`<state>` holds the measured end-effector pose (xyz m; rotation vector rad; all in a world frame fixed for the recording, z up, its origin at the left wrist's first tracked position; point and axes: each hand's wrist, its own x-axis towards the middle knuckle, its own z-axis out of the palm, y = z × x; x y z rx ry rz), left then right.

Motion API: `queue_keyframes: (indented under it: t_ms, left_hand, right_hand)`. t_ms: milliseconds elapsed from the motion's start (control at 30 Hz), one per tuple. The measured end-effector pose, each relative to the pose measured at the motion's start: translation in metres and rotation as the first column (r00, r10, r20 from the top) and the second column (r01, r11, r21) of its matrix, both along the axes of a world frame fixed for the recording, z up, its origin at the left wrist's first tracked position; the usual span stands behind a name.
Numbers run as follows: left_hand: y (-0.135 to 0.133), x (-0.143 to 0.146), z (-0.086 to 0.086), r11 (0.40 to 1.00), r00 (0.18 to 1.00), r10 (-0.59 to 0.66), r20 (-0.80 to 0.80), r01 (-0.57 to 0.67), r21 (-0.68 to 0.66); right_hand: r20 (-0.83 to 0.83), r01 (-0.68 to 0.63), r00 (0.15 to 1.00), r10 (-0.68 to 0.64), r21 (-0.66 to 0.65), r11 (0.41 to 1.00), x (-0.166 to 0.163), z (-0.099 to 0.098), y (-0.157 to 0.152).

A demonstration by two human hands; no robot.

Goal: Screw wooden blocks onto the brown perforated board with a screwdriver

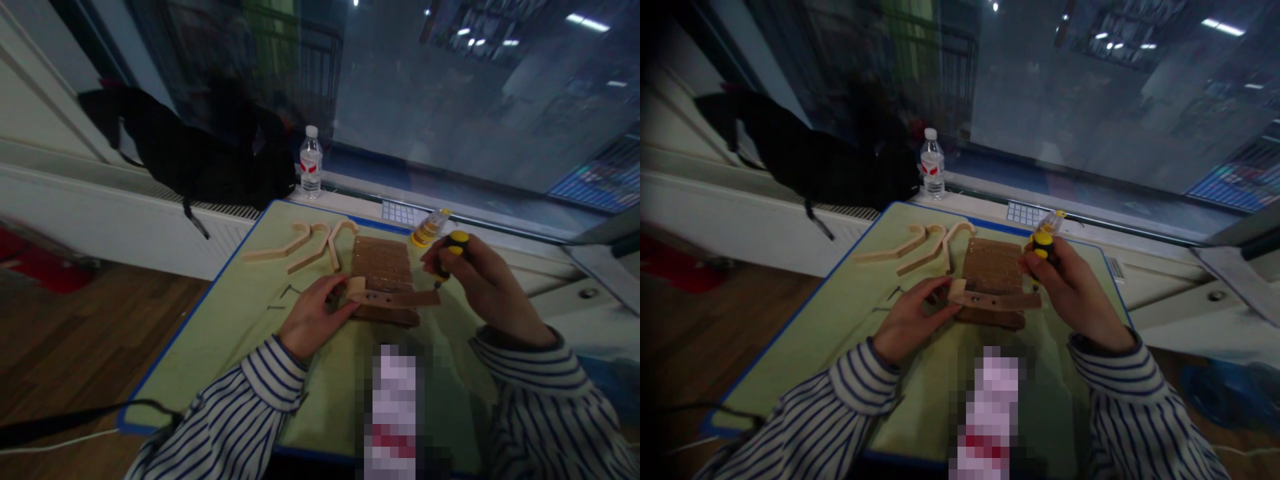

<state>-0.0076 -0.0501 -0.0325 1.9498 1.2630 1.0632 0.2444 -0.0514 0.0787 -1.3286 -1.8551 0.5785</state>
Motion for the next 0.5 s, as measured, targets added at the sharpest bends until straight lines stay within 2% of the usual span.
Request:
queue_keyframes:
  t_ms: [233, 400, 500]
  left_hand:
    - [0.004, -0.002, 0.003, 1.000, 1.000, -0.003, -0.017, 0.003, 0.027]
    - [0.010, 0.001, 0.012, 0.987, 0.991, -0.091, -0.096, 0.102, 0.121]
    - [0.016, 0.004, 0.014, 0.977, 0.979, -0.150, -0.135, 0.168, 0.133]
  right_hand:
    - [-0.123, 0.099, 0.988, -0.092, 0.054, 0.994, 0.003, -0.001, -0.007]
    - [-0.268, -0.027, 0.963, 0.037, 0.042, 0.999, 0.000, -0.002, -0.006]
    - [-0.210, -0.059, 0.975, 0.070, 0.059, 0.997, -0.003, 0.002, -0.006]
